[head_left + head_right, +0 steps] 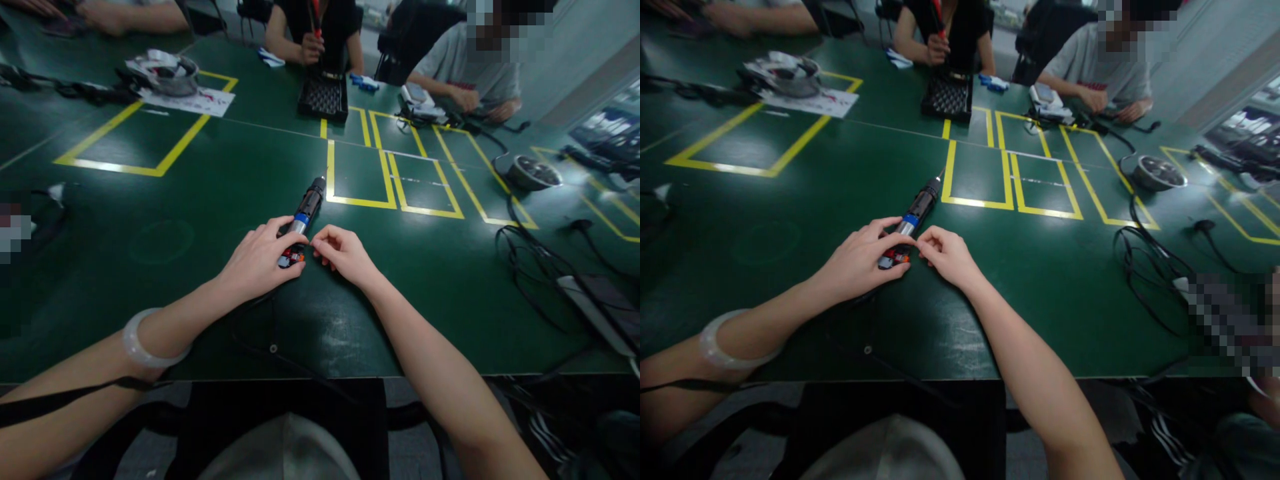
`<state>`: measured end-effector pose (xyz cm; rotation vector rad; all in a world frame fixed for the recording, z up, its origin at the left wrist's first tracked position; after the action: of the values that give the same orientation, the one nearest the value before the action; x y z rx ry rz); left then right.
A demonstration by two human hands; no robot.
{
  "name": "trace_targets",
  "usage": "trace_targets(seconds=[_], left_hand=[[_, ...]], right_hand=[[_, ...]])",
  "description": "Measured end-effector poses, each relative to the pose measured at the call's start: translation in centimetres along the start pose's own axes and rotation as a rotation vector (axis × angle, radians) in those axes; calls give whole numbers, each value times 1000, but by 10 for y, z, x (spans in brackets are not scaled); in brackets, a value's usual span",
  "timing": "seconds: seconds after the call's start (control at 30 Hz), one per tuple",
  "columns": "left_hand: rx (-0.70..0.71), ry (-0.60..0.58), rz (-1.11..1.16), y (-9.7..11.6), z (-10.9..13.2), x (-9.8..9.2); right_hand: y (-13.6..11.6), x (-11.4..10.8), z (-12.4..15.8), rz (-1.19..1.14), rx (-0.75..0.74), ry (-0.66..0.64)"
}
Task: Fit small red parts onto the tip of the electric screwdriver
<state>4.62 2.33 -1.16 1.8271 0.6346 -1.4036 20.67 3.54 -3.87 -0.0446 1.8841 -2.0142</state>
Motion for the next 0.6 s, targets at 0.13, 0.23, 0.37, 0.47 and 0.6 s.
trace_targets(seconds=[0.13, 0.23, 0.37, 0.47, 0.6], left_hand=[[12, -12, -20, -10, 4, -2], [9, -24, -47, -24, 9, -6], [-46, -5, -77, -56, 19, -15], [-108, 19, -86, -88, 28, -26], [-203, 29, -128, -144, 39, -41]], right_hand=[[3, -3, -3, -5, 5, 9], [3, -4, -3, 1, -2, 7], [3, -3, -3, 14, -7, -7], [3, -3, -3, 18, -9, -11], [3, -1, -2, 24, -8, -17]])
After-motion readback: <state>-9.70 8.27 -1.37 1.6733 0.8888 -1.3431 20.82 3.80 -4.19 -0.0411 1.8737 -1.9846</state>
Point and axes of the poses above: each hand's wrist, its own z-axis away from the middle knuckle, its own x-axis out of the palm, y = z × x, the point moved 6 cm from there along -z, towards the middle knuckle, and after that the axes turned 6 degrees about x, right-handed, at the moved point
